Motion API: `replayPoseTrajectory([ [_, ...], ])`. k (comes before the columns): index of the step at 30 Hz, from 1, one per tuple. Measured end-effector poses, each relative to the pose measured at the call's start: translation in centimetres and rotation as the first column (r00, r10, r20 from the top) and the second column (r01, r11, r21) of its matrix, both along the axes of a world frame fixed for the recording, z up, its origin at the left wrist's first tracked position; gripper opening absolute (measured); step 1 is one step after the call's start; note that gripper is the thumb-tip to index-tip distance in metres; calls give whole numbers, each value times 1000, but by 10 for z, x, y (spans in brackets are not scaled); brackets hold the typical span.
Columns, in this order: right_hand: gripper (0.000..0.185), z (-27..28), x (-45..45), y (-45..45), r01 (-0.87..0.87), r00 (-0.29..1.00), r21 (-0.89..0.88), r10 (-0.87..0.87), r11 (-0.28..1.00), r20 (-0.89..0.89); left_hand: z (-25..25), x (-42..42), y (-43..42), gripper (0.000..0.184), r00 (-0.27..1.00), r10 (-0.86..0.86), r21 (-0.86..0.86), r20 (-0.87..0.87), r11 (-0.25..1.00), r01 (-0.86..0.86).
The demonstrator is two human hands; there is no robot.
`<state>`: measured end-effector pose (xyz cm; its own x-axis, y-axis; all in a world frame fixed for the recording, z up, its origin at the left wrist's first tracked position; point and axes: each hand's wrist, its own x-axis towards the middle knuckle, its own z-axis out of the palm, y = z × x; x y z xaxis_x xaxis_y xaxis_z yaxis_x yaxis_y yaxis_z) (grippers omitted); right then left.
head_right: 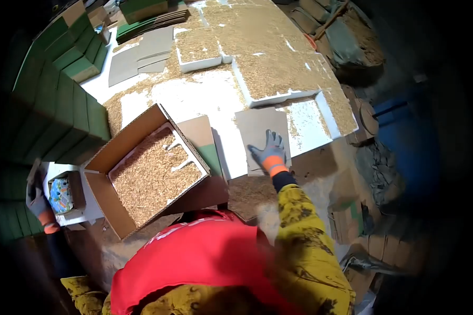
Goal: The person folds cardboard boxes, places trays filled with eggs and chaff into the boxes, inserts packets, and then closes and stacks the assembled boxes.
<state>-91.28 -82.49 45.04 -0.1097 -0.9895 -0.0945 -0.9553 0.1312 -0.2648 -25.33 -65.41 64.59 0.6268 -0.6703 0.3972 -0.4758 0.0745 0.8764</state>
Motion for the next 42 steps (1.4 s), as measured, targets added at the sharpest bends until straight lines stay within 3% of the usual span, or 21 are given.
replayPoseTrajectory([
  [2,100,-4,35,-2,94,981,70,-80,993,-178,41,-122,-22,27,846,-258,-10,467,955,296],
  [3,95,-15,41,-7,116,978,104,-95,988,-188,47,-163,-32,27,536,-181,22,824,957,289],
  [5,91,-18,45,-10,56,971,146,-20,988,-236,33,-214,-38,36,251,-528,517,811,848,115],
  [6,89,-19,46,-11,35,966,163,8,986,-259,26,-230,-40,47,214,-802,819,557,574,20],
  [7,81,-20,43,-10,-18,961,151,59,988,-270,11,-235,-26,56,192,-827,825,528,554,115],
  [12,62,-25,-1,-18,-309,937,16,308,951,-168,11,-235,3,73,600,-227,362,767,925,-113],
  [14,50,59,13,-17,-223,946,185,258,957,-194,-6,-241,11,74,955,-14,255,298,965,-65],
  [15,44,86,16,-16,-327,933,-15,320,945,-165,-44,-228,18,68,999,-10,196,46,981,1],
  [19,36,235,92,0,-556,743,-661,657,504,-124,-72,-214,27,38,972,-237,387,-11,895,222],
  [21,33,267,144,17,-639,528,-702,843,315,-102,-63,-213,32,31,830,-364,432,422,886,170],
  [24,21,258,212,39,-911,26,-404,964,-87,-266,-52,-220,25,31,872,-267,68,-411,945,321],
  [25,17,236,227,40,-972,-74,-199,967,-124,-242,-54,-216,27,32,876,-324,64,-356,927,369],
  [26,13,206,236,40,-986,-166,15,967,-166,-195,-34,-219,30,32,942,-334,306,4,898,317],
  [28,14,173,242,44,-960,-240,170,967,-223,-82,-42,-220,30,32,971,-217,257,-101,937,236],
  [31,23,187,229,44,-974,-35,223,997,-51,75,-77,-211,37,36,950,-249,222,186,953,206],
  [33,29,217,211,40,-982,169,133,939,134,300,-68,-205,39,44,870,-350,109,-348,906,408],
  [36,40,249,170,13,-820,334,-83,591,567,734,-41,-209,42,44,888,-453,70,-83,886,459],
  [37,45,239,157,-4,-718,327,-133,500,683,802,-43,-212,35,46,451,-443,-227,-775,860,457],
  [39,58,187,145,-26,-587,262,-87,291,805,920,-104,-213,28,54,604,-263,64,-753,883,464],
  [41,61,110,147,-25,-691,451,166,240,703,859,-132,-229,10,56,911,-91,352,-401,904,245],
  [42,74,86,157,-29,-726,505,194,320,660,802,-128,-230,10,56,831,-109,313,-545,893,323],
])
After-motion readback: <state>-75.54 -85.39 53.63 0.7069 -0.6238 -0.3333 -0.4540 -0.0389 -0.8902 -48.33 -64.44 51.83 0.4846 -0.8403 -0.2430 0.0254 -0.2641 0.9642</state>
